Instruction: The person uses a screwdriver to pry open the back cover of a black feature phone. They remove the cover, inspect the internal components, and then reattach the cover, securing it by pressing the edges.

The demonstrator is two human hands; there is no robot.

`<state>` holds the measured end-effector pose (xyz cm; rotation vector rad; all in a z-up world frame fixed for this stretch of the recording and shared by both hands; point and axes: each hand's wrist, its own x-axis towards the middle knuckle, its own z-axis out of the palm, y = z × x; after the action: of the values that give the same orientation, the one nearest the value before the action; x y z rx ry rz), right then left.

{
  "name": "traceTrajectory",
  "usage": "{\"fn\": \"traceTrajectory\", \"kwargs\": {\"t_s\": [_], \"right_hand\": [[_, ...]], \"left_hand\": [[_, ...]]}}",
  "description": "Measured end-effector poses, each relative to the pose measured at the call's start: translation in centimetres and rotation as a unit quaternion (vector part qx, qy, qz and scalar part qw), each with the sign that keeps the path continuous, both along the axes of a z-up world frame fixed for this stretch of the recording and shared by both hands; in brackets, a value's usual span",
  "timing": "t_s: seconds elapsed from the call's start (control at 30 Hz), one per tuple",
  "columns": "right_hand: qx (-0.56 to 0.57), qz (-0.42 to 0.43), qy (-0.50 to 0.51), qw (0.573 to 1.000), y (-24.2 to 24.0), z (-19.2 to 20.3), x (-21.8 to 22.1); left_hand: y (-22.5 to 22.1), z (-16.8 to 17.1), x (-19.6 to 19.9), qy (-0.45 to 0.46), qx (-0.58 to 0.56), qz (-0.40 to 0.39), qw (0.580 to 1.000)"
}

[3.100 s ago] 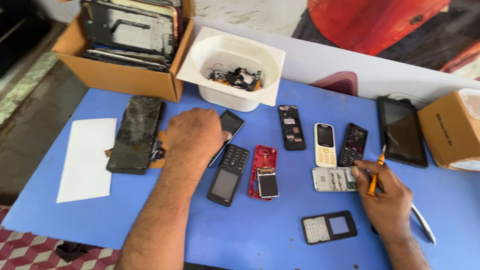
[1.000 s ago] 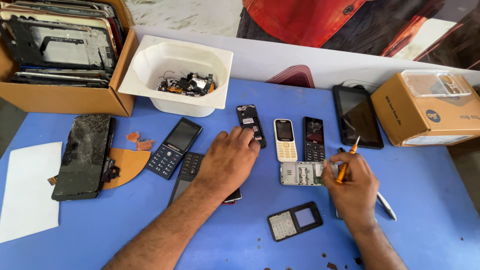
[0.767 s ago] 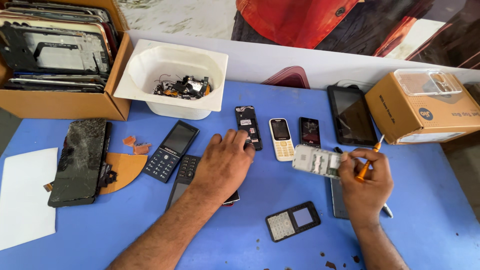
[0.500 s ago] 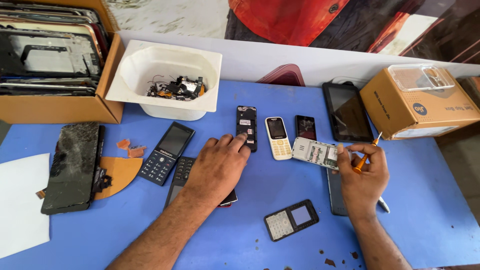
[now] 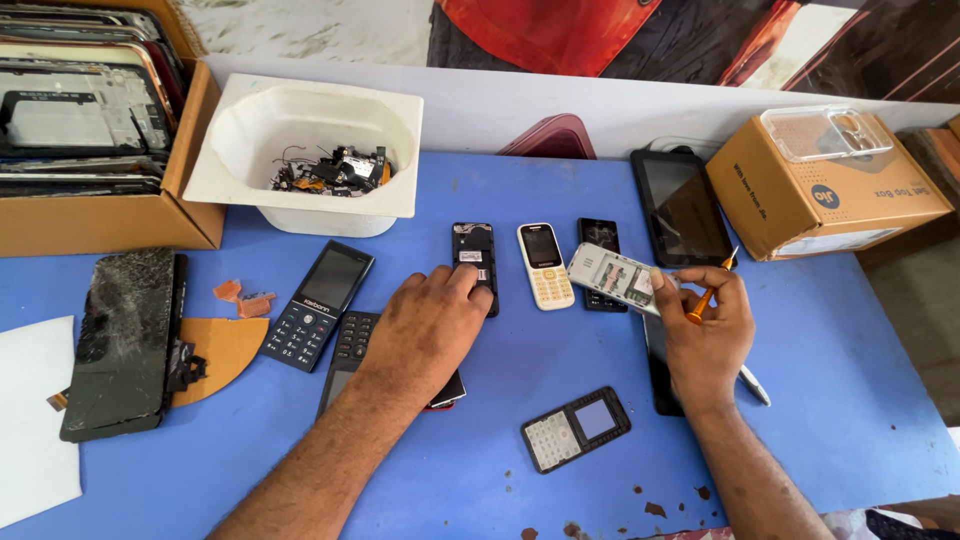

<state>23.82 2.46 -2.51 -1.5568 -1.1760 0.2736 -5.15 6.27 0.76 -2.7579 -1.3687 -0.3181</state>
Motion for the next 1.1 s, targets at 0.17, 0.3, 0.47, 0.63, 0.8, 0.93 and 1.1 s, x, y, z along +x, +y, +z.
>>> {"fn": "traceTrajectory", "kwargs": {"t_s": [0.17, 0.3, 0.47, 0.63, 0.8, 0.93, 1.1], "right_hand": [[0.029, 0.058, 0.06, 0.996, 0.4, 0.3, -0.2], [-0.035, 0.023, 0.006, 0.999, 0.3, 0.2, -0.4], [-0.052, 0.017, -0.075, 0.996, 0.3, 0.2, -0.5], [-0.083, 0.022, -0.095, 0.992, 0.4, 0.7, -0.7], [-0.101, 0.011, -0.129, 0.986, 0.2, 0.8, -0.8], [-0.043, 0.041, -0.168, 0.984, 0.3, 0.6, -0.9], [-0.038, 0.05, -0.212, 0.975, 0.2, 0.7, -0.8]], "left_hand": [[-0.1, 0.3, -0.3, -0.043, 0.028, -0.006, 0.999], [0.1, 0.7, -0.8, -0.184, 0.056, -0.02, 0.981], [0.3, 1.0, -1.2, -0.392, -0.065, 0.029, 0.917], [1.0, 1.4, -1.1, -0.506, -0.231, 0.102, 0.825], [0.7, 1.3, -1.0, -0.59, -0.351, 0.095, 0.721], [0.7, 1.2, -0.9, -0.639, -0.418, 0.074, 0.641], [0.6, 1.3, -0.8, -0.641, -0.441, 0.1, 0.62]]}}
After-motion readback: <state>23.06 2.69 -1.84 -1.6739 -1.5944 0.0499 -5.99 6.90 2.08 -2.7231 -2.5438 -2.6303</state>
